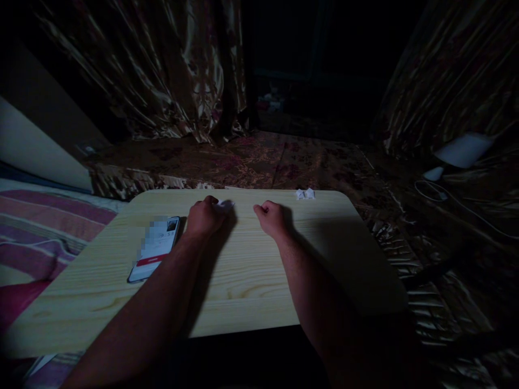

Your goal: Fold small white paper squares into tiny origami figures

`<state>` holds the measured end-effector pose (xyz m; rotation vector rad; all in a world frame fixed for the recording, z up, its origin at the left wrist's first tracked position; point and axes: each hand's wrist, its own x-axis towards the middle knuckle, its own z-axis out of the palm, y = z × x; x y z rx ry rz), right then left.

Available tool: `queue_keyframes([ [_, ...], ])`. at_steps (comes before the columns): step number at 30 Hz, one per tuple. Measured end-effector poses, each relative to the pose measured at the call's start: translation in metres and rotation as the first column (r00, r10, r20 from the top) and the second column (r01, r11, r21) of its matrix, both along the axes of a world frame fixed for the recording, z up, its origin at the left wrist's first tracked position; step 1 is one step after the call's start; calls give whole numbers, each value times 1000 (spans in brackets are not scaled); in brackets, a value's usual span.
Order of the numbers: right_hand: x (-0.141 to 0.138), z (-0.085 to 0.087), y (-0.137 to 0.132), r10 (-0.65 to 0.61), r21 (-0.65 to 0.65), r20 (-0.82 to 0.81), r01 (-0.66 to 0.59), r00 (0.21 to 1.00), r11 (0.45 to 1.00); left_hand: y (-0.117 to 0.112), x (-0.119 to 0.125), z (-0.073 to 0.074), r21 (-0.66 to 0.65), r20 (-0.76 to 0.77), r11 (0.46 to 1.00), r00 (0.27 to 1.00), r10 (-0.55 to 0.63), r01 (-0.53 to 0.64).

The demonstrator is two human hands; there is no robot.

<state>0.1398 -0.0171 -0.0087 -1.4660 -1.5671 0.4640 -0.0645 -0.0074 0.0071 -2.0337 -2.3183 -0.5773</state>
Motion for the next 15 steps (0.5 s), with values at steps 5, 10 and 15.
queue_keyframes([
  [5,-2,0,0,17,-7,-22,-18,1000,1000,-1,1,1,25,-11,1000,1000,-18,18],
  [10,-1,-2,1,13,3,-22,-13,1000,1000,-6,1,4,25,-7,1000,1000,2,-2],
  [15,-2,1,-1,24,-34,-36,-25,999,999,-7,2,4,-29,-3,999,999,43,-43],
])
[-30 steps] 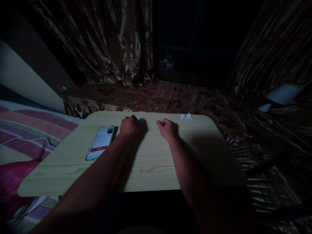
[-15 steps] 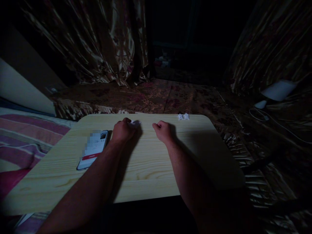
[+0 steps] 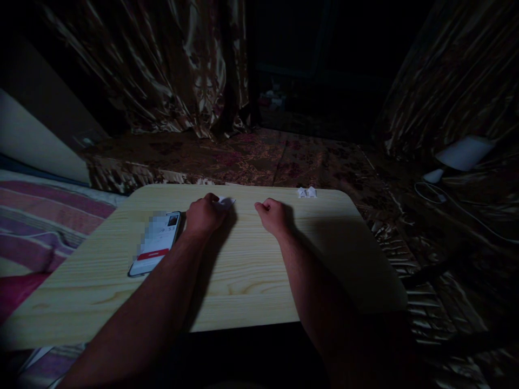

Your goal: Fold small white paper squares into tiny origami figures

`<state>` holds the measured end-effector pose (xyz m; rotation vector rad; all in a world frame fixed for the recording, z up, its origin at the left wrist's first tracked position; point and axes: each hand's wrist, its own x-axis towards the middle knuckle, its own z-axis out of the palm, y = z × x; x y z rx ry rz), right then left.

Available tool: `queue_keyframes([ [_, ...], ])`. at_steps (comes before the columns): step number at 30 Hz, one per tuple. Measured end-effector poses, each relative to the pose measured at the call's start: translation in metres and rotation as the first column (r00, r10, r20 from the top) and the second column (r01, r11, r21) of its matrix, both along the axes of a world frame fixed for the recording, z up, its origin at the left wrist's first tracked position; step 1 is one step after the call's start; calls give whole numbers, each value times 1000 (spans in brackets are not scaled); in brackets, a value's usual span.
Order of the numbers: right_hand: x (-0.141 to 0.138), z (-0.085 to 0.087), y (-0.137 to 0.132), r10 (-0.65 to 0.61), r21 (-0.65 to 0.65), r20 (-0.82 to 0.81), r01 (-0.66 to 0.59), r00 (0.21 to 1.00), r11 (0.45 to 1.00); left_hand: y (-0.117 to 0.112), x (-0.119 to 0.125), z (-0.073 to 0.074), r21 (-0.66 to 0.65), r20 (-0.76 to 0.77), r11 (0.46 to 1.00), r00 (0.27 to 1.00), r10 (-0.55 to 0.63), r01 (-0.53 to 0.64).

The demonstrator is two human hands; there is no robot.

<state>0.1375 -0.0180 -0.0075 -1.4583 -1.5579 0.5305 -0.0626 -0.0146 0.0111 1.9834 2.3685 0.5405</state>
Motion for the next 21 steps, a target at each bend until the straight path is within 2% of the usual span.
queue_keyframes([
  [15,-1,5,-3,1,12,4,-1,1000,1000,3,-2,-1,-65,-45,998,999,-28,25],
  [21,0,3,-2,3,6,5,-3,1000,1000,3,-3,-3,-30,-37,999,998,-41,40],
])
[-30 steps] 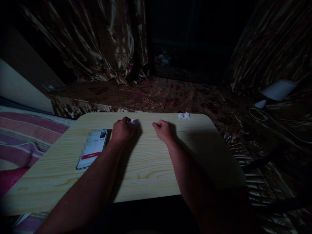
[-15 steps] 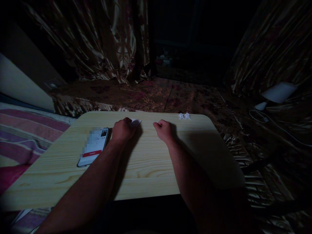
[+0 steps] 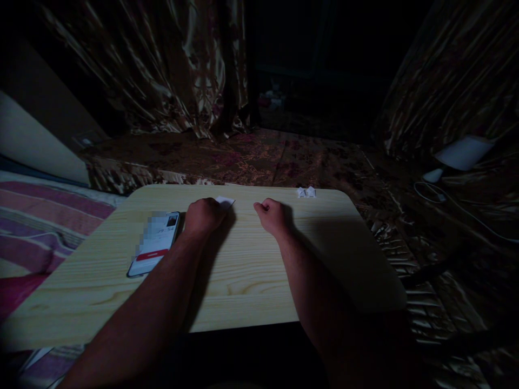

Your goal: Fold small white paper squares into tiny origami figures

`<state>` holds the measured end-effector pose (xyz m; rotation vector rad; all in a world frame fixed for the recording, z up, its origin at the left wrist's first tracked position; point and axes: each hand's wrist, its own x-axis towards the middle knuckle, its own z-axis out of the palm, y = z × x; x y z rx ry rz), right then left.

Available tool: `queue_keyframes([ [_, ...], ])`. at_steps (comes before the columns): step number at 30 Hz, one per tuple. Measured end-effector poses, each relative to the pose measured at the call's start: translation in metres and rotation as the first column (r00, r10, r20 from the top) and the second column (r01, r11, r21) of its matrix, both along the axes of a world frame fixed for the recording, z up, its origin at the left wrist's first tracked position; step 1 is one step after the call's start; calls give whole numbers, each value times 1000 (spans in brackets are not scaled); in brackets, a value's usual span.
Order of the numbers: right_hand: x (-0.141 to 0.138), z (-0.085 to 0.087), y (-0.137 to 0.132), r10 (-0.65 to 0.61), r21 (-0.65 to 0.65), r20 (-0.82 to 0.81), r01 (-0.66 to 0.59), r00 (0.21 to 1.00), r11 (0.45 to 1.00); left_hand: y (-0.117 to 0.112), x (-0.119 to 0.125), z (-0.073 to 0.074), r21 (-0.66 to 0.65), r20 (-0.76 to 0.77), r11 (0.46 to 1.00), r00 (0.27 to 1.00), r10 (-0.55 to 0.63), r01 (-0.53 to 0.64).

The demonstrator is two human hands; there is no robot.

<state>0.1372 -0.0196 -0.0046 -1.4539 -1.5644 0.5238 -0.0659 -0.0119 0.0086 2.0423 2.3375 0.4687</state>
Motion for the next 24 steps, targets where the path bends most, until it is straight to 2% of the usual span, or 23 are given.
queue_keyframes([
  [12,0,1,-1,-2,-1,14,2,1000,1000,-1,2,8,-57,27,997,999,44,-43],
  [16,1,0,0,-18,-2,41,18,999,1000,-2,2,10,-81,50,996,998,30,-26],
  [21,0,0,-1,-7,0,21,7,1000,1000,-6,8,7,70,52,997,998,-21,17],
  [24,0,1,-1,-3,0,17,3,1000,1000,-7,10,6,71,92,997,996,-16,10],
])
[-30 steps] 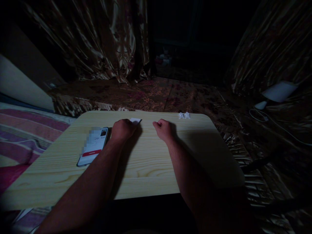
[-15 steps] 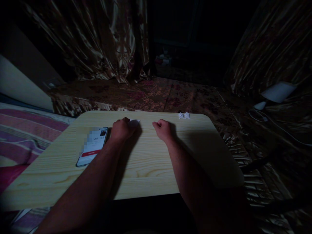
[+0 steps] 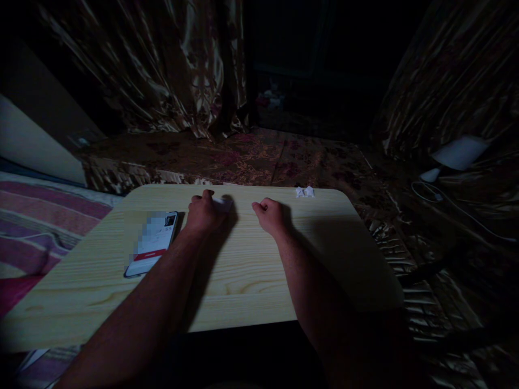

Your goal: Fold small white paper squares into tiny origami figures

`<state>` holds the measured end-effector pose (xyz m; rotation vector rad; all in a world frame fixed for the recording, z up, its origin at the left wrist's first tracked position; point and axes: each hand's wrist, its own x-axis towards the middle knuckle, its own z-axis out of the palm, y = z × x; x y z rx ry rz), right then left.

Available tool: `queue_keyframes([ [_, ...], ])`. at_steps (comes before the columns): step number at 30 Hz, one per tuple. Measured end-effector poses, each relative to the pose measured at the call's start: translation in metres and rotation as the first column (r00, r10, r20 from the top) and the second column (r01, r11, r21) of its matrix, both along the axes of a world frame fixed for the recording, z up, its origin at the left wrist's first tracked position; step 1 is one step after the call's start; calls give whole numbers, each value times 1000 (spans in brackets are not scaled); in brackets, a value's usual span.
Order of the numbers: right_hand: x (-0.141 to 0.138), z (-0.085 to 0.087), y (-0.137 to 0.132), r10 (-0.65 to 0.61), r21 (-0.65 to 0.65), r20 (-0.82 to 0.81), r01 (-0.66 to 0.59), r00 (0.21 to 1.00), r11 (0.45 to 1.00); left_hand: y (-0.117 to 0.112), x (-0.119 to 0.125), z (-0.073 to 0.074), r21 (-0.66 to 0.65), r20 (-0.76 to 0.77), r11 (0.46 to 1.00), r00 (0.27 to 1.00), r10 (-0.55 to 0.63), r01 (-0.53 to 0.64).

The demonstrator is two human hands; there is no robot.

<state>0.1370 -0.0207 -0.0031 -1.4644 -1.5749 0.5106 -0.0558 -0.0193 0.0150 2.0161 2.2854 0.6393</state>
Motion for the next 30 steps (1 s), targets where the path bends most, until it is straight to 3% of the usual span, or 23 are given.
queue_keyframes([
  [11,-1,1,0,-2,-16,9,2,1000,1000,3,3,-2,-68,20,997,1000,-23,24],
  [19,-1,0,0,-7,-2,21,7,1000,1000,-1,6,-1,24,-24,996,996,-81,81],
  [30,0,-3,2,12,6,-1,-12,1000,1000,10,-5,-12,54,29,990,991,-130,128],
])
